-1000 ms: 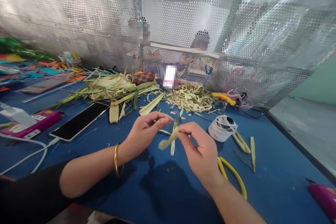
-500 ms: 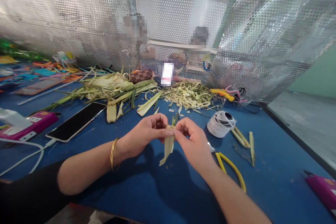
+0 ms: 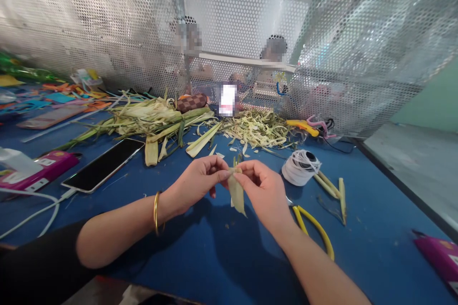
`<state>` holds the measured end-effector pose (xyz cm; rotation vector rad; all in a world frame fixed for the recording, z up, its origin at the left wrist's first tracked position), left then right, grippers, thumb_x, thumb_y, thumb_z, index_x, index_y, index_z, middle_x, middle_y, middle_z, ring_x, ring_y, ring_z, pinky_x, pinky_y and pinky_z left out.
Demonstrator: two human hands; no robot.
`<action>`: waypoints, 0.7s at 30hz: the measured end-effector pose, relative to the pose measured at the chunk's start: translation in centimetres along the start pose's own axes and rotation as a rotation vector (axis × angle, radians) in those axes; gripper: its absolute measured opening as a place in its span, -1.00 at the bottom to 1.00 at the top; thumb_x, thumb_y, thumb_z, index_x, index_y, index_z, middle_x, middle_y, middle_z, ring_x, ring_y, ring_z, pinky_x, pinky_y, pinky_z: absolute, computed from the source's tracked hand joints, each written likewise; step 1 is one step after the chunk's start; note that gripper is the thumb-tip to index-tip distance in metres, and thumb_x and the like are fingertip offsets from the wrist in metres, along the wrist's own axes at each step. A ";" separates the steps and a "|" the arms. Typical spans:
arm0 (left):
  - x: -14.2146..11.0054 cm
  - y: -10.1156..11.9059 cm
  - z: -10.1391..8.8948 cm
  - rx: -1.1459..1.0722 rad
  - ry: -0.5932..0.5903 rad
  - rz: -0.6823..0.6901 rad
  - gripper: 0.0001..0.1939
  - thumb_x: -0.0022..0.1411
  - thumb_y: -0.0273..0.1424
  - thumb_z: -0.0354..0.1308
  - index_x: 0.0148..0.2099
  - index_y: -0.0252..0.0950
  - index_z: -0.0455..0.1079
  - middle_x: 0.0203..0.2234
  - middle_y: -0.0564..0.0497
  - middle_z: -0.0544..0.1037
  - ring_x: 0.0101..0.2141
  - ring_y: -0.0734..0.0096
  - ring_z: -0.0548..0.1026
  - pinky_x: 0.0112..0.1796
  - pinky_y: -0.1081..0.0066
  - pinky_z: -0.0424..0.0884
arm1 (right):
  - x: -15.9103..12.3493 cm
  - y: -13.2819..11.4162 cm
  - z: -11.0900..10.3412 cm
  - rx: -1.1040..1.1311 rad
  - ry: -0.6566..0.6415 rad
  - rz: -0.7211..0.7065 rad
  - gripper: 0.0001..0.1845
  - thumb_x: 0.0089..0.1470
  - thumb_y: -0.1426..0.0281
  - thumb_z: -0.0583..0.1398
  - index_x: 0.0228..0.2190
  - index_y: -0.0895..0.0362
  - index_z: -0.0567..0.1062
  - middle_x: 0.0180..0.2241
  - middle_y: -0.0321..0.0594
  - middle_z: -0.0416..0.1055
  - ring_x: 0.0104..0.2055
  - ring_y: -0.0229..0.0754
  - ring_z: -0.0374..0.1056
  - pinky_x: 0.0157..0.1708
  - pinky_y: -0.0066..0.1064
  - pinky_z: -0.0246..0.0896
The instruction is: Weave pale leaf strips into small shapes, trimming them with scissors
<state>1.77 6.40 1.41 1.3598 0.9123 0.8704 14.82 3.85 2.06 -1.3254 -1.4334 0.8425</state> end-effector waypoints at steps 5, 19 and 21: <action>-0.1 -0.2 0.3 -0.140 -0.063 -0.021 -0.82 -0.02 -0.40 0.26 -0.35 -0.34 0.36 -0.52 0.10 0.42 -0.48 0.55 0.41 -0.48 0.54 0.36 | 0.0 -0.3 -0.3 -0.039 0.031 -0.041 -0.82 -0.09 0.27 0.24 -0.51 0.12 0.42 -0.62 -0.36 0.31 -0.57 -0.31 0.14 -0.57 -0.46 0.06; 0.0 -0.8 0.0 0.054 0.000 -0.046 -0.87 -0.03 -0.46 0.23 -0.45 -0.31 0.31 -0.66 0.17 0.37 -0.64 0.61 0.27 -0.62 0.56 0.20 | 0.0 0.3 0.0 0.076 0.006 -0.004 -0.82 -0.06 0.26 0.25 -0.50 0.12 0.47 -0.53 -0.32 0.39 -0.45 -0.26 0.26 -0.41 -0.42 0.19; 0.1 -0.8 0.0 0.059 -0.007 -0.050 -0.85 -0.04 -0.46 0.24 -0.45 -0.30 0.28 -0.66 0.18 0.35 -0.63 0.61 0.27 -0.64 0.57 0.18 | -0.1 0.2 0.2 0.038 -0.018 -0.025 -0.82 0.00 0.26 0.21 -0.49 0.12 0.45 -0.56 -0.33 0.36 -0.49 -0.27 0.25 -0.46 -0.43 0.19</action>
Point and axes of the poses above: each hand's wrist, its own x-axis towards the middle knuckle, its own z-axis out of the palm, y = z × x, the point moved 7 cm from there along x, towards the middle knuckle
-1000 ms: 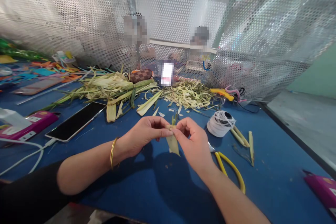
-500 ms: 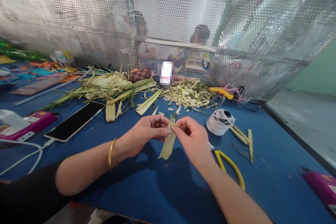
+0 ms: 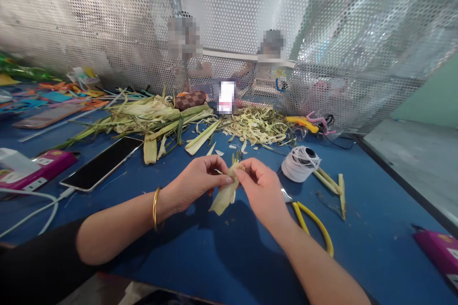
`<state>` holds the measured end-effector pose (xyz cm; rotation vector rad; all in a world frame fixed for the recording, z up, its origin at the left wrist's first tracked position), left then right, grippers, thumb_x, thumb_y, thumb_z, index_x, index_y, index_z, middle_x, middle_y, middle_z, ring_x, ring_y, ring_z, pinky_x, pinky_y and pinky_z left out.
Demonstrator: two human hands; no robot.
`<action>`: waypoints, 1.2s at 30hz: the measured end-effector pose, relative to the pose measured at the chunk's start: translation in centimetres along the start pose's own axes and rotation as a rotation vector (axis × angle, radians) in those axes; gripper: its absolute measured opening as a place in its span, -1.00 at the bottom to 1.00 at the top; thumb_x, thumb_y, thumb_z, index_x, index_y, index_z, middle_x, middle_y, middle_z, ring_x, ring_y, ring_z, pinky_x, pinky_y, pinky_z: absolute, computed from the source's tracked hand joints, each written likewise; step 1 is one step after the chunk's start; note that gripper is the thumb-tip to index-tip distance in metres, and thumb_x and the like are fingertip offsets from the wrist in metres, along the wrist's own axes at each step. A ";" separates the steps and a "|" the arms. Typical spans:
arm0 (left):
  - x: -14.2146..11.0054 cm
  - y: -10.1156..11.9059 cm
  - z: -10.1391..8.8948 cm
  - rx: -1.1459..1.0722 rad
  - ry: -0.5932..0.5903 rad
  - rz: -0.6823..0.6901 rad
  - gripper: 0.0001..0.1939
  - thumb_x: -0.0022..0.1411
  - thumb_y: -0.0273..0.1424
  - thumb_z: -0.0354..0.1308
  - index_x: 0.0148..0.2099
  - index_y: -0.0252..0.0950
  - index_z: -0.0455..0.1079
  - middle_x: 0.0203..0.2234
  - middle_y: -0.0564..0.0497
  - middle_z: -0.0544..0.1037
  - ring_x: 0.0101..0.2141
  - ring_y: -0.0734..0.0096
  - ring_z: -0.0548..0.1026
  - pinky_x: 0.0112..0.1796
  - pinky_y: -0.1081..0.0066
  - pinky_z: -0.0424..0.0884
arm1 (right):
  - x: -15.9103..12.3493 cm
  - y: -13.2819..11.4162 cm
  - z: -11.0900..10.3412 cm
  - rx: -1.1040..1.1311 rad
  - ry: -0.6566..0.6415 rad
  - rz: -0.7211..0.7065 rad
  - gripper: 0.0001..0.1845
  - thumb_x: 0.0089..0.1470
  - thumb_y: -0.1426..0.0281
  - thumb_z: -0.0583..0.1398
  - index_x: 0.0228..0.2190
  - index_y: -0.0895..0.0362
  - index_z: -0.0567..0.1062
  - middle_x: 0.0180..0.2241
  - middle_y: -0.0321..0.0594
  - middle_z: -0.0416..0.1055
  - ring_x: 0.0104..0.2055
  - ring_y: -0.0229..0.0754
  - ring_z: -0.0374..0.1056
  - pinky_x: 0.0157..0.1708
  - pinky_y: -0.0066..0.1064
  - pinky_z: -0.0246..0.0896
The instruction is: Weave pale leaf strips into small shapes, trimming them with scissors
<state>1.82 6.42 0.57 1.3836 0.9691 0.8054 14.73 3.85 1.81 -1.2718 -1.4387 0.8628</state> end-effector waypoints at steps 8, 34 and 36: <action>-0.2 -0.6 0.9 -0.141 -0.122 -0.079 -0.83 -0.07 -0.44 0.26 -0.48 -0.32 0.30 -0.61 0.15 0.36 -0.59 0.63 0.32 -0.52 0.54 0.28 | 0.0 -0.3 0.2 -0.105 -0.030 -0.062 -0.82 0.02 0.30 0.18 -0.37 0.11 0.54 -0.43 -0.25 0.49 -0.42 -0.21 0.34 -0.41 -0.39 0.26; -0.3 -1.3 0.9 0.022 -0.133 -0.214 -0.80 -0.07 -0.48 0.29 -0.53 -0.31 0.28 -0.71 0.13 0.40 -0.65 0.54 0.37 -0.66 0.56 0.27 | 0.0 -1.2 -2.4 -0.087 0.292 -0.139 -0.87 -0.07 0.33 0.25 -0.45 0.12 0.56 -0.52 -0.30 0.50 -0.51 -0.24 0.35 -0.45 -0.37 0.35; -0.3 -1.4 1.0 0.012 -0.146 -0.217 -0.82 -0.07 -0.51 0.29 -0.51 -0.32 0.30 -0.70 0.12 0.43 -0.65 0.55 0.40 -0.63 0.56 0.29 | 0.1 -1.3 -2.6 -0.083 0.305 -0.144 -0.88 -0.07 0.34 0.25 -0.45 0.11 0.56 -0.53 -0.30 0.49 -0.52 -0.25 0.35 -0.46 -0.37 0.35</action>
Point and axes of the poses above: each hand's wrist, its own x-axis towards the middle knuckle, its own z-axis out of the palm, y = z × x, the point moved 7 cm from there along x, towards the middle knuckle
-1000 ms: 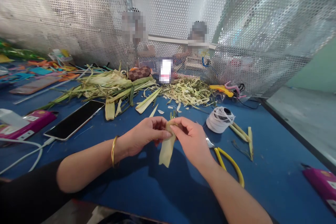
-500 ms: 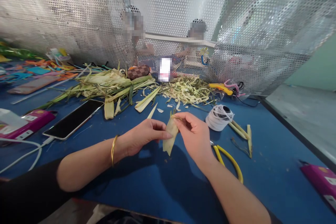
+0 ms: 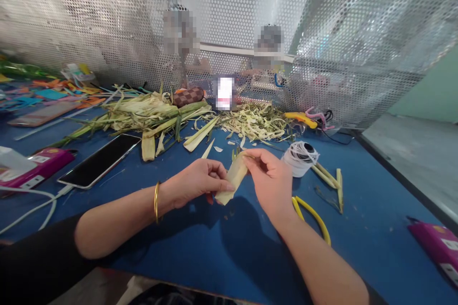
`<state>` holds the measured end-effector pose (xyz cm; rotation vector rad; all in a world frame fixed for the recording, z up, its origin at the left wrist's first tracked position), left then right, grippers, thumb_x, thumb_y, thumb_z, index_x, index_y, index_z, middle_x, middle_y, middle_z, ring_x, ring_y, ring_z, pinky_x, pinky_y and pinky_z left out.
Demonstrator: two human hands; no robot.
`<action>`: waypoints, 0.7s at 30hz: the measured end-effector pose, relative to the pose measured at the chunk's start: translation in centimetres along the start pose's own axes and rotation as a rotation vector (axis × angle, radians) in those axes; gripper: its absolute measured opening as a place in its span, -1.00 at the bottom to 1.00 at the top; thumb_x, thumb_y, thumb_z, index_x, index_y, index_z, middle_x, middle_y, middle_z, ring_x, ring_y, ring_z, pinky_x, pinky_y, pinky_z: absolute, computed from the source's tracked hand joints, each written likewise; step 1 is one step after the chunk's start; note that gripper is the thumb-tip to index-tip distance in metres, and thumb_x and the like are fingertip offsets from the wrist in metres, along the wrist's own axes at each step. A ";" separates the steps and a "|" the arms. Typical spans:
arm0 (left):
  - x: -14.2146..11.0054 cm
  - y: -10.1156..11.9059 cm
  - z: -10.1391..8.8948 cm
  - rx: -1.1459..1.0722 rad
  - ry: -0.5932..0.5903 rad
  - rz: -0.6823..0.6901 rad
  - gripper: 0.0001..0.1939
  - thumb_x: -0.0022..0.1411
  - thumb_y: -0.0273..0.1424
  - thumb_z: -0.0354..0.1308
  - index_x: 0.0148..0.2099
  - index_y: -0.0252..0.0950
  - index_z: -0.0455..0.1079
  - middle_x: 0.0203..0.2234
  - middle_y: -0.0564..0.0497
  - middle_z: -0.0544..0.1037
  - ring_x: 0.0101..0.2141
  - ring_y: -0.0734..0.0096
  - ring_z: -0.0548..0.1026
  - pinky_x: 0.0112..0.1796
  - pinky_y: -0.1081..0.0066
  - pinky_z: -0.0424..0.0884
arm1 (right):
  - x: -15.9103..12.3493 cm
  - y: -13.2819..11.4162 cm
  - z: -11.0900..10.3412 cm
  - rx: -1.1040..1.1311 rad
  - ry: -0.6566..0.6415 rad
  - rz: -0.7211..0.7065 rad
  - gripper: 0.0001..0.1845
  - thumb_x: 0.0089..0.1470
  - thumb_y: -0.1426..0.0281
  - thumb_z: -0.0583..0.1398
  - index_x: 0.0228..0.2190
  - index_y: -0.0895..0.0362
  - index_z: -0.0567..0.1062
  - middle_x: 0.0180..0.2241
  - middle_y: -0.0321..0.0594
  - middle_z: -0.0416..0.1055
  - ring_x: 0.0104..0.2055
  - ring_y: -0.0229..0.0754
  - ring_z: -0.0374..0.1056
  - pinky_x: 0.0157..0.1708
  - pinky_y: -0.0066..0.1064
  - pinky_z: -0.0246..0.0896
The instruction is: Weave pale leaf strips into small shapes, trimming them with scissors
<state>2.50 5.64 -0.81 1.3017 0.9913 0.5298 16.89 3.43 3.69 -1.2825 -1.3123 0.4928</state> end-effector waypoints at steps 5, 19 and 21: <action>0.0 -0.2 0.5 -0.023 -0.078 0.003 -0.85 -0.11 -0.55 0.28 -0.52 -0.34 0.34 -0.69 0.13 0.44 -0.64 0.57 0.43 -0.55 0.55 0.33 | 0.2 0.0 -0.4 0.038 0.042 -0.007 -0.90 -0.09 0.35 0.26 -0.47 0.11 0.56 -0.54 -0.31 0.49 -0.52 -0.25 0.34 -0.47 -0.38 0.35; 0.2 0.0 -0.1 0.139 -0.070 0.058 -0.92 -0.10 -0.42 0.23 -0.55 -0.34 0.45 -0.67 0.08 0.47 -0.67 0.62 0.24 -0.62 0.55 0.14 | 0.3 0.1 -0.8 0.058 0.070 0.002 -0.88 -0.08 0.37 0.24 -0.45 0.10 0.60 -0.57 -0.33 0.47 -0.54 -0.27 0.30 -0.51 -0.41 0.30; 0.2 0.0 -0.2 0.146 -0.053 0.053 -0.91 -0.12 -0.41 0.23 -0.56 -0.34 0.44 -0.68 0.07 0.46 -0.66 0.59 0.26 -0.62 0.54 0.13 | 0.4 0.3 -0.9 0.059 0.067 0.021 -0.85 -0.08 0.36 0.24 -0.42 0.11 0.61 -0.56 -0.32 0.47 -0.54 -0.26 0.31 -0.50 -0.39 0.30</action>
Point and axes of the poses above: each hand's wrist, its own x-axis towards the middle knuckle, its own z-axis out of the palm, y = z × x, the point moved 7 cm from there along x, towards the middle knuckle
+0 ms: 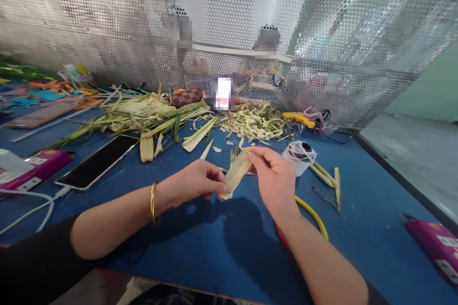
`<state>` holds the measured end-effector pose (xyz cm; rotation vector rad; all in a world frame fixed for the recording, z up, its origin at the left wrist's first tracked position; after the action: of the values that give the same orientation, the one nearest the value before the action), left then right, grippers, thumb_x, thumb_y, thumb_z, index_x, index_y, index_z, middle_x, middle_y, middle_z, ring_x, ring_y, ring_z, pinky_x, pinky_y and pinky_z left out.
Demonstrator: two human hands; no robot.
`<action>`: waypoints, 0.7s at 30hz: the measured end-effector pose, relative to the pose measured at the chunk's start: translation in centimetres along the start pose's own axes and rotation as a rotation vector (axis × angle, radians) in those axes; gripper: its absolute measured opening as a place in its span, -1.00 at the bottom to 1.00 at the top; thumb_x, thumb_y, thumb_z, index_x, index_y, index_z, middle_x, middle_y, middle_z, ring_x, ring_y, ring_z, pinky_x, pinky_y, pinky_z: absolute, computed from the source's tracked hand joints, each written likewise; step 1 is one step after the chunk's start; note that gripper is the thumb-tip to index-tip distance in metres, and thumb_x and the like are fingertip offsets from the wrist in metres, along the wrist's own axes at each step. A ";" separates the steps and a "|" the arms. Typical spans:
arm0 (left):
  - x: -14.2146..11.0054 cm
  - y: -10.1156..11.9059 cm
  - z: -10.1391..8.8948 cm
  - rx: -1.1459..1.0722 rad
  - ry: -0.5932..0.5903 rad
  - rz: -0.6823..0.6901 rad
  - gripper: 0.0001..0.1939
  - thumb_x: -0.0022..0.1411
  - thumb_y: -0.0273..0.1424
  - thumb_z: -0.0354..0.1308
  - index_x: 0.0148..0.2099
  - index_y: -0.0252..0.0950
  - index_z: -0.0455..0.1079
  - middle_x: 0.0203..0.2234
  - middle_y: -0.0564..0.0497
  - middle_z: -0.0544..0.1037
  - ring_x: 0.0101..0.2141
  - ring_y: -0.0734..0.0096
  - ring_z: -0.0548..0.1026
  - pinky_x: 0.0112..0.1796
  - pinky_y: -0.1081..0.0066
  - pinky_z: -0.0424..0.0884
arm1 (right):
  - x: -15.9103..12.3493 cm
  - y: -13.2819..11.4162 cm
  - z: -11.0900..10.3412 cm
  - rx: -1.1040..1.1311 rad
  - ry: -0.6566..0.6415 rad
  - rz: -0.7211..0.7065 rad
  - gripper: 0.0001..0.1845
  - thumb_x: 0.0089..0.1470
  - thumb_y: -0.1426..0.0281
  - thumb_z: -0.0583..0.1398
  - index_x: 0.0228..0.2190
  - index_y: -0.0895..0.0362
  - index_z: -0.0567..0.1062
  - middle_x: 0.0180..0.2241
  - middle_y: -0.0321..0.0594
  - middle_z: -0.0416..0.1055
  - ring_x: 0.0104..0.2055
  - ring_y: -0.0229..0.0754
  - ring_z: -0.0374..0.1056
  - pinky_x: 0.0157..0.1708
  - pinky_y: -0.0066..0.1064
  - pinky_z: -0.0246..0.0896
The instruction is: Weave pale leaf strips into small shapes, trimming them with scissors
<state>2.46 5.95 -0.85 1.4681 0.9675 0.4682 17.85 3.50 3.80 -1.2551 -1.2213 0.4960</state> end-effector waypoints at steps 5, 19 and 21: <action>0.0 0.0 -0.2 -0.002 0.018 -0.013 -0.89 -0.11 -0.39 0.24 -0.55 -0.33 0.45 -0.66 0.07 0.48 -0.65 0.58 0.27 -0.59 0.53 0.16 | 0.3 0.4 0.1 0.031 -0.012 0.058 -0.83 -0.06 0.33 0.23 -0.38 0.10 0.59 -0.53 -0.32 0.49 -0.53 -0.26 0.33 -0.46 -0.37 0.33; 0.2 -0.2 0.0 -0.031 0.013 -0.022 -0.87 -0.10 -0.38 0.27 -0.54 -0.33 0.43 -0.63 0.08 0.48 -0.62 0.60 0.30 -0.54 0.54 0.24 | 0.4 -0.4 -0.7 -0.073 0.085 -0.066 -0.88 -0.07 0.34 0.29 -0.52 0.10 0.45 -0.61 -0.34 0.43 -0.57 -0.23 0.37 -0.52 -0.38 0.35; 0.2 -0.1 -0.3 -0.047 0.069 -0.004 -0.89 -0.10 -0.41 0.29 -0.52 -0.33 0.44 -0.64 0.11 0.45 -0.62 0.62 0.31 -0.54 0.55 0.26 | -0.2 -1.5 -1.2 -0.134 0.130 -0.206 -0.89 -0.02 0.34 0.27 -0.50 0.08 0.45 -0.57 -0.31 0.46 -0.53 -0.20 0.40 -0.48 -0.34 0.37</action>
<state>2.31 6.34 -0.94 1.4155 1.0075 0.5387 18.41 2.37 5.22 -1.2367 -1.2721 0.1818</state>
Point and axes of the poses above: each hand's wrist, its own x-axis towards the middle knuckle, its own z-axis out of the palm, y = z × x, the point moved 7 cm from there along x, towards the middle knuckle
